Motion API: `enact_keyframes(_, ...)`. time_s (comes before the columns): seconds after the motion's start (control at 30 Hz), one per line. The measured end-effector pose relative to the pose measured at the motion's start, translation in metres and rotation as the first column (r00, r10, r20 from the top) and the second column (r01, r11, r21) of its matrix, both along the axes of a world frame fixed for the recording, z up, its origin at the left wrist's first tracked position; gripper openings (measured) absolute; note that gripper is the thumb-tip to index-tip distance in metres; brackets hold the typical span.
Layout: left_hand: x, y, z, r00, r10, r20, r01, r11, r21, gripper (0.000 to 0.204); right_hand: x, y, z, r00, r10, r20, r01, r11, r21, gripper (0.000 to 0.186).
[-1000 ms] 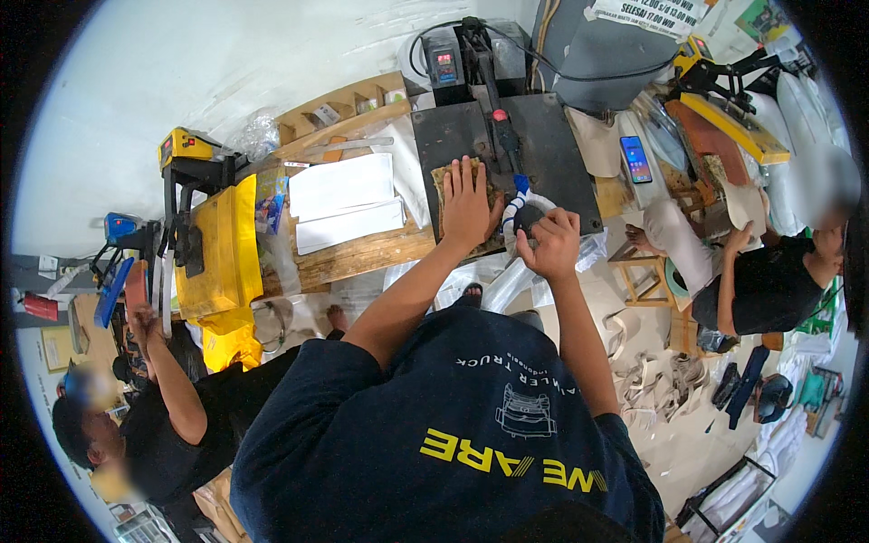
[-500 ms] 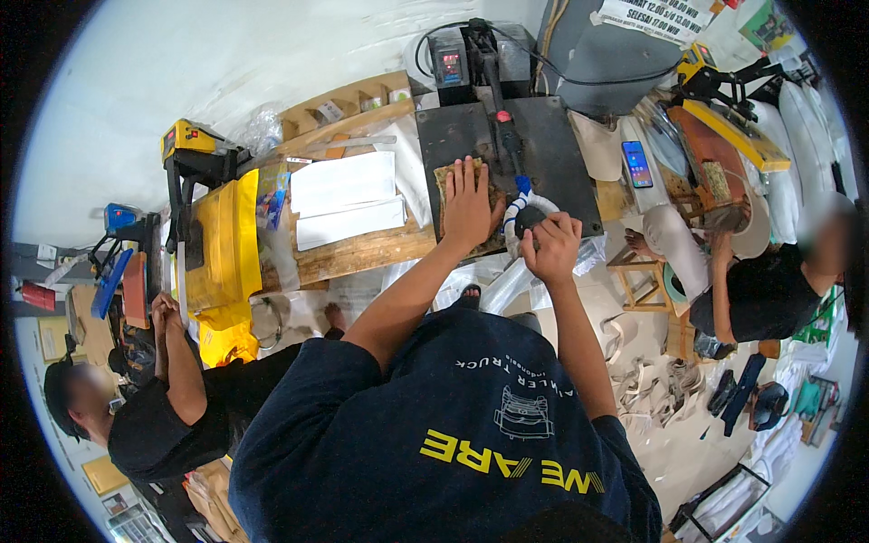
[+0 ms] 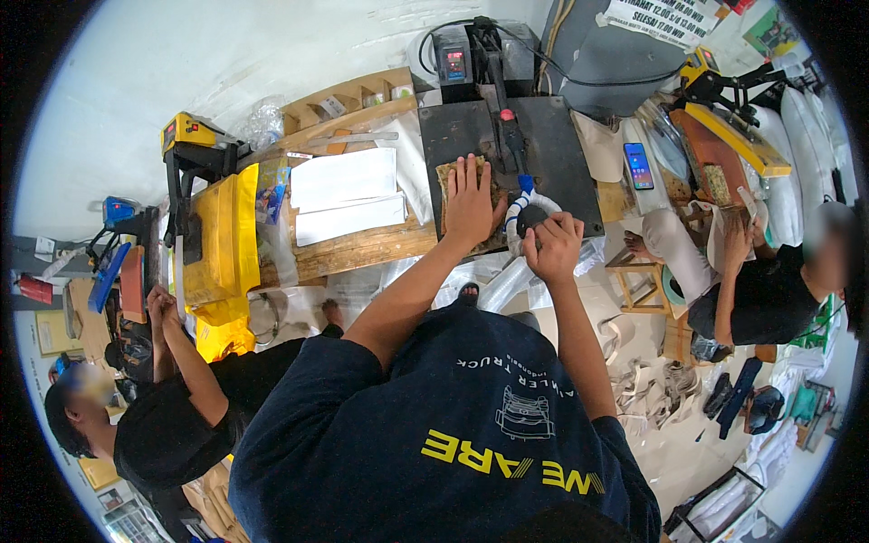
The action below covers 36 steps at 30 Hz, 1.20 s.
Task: The person aligns translucent printed sheets on a red board, peels the backing from a sheet, and pulls down the handle of a heat press onto a piece of fabric.
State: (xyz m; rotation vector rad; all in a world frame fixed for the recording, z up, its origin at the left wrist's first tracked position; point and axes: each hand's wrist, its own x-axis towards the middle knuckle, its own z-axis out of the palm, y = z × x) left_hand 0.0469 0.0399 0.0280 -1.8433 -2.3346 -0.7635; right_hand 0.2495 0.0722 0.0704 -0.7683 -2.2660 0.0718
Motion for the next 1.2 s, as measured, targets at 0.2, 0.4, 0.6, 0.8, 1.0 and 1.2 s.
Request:
enact_keyframes(0.2, 0.0003, -0.0001, 0.0009, 1.0, 0.002, -0.01, -0.002, 1.0, -0.003, 0.075, 0.0007, 0.0004, -0.0023, 1.0, -0.006, 0.008, 0.006, 1.0, 0.011, 0.021)
enact_keyframes(0.4, 0.0005, 0.0004, -0.0007, 1.0, 0.006, -0.007, -0.006, 1.0, 0.008, 0.075, 0.0005, -0.0007, 0.0007, 1.0, -0.002, 0.013, 0.002, 1.0, 0.003, 0.02)
enact_keyframes(0.6, 0.0001, 0.001, -0.0023, 1.0, 0.009, -0.016, -0.009, 1.0, 0.0, 0.076, 0.0003, -0.0007, 0.0014, 1.0, -0.006, 0.006, 0.006, 1.0, 0.008, 0.02)
enact_keyframes(0.8, 0.0004, 0.0004, -0.0012, 1.0, 0.01, -0.01, -0.011, 1.0, -0.004, 0.074, -0.0001, -0.0014, 0.0023, 1.0, -0.014, 0.014, 0.014, 1.0, 0.015, 0.021)
enact_keyframes(1.0, 0.0005, 0.0019, -0.0018, 1.0, 0.018, -0.011, -0.018, 1.0, 0.003, 0.074, 0.0, -0.0008, 0.0021, 1.0, -0.02, 0.017, 0.019, 1.0, 0.019, 0.021)
enact_keyframes(1.2, 0.0004, 0.0011, -0.0015, 1.0, 0.014, -0.015, -0.014, 1.0, 0.005, 0.075, 0.0004, -0.0001, 0.0016, 1.0, -0.011, 0.008, 0.011, 1.0, 0.026, 0.021)
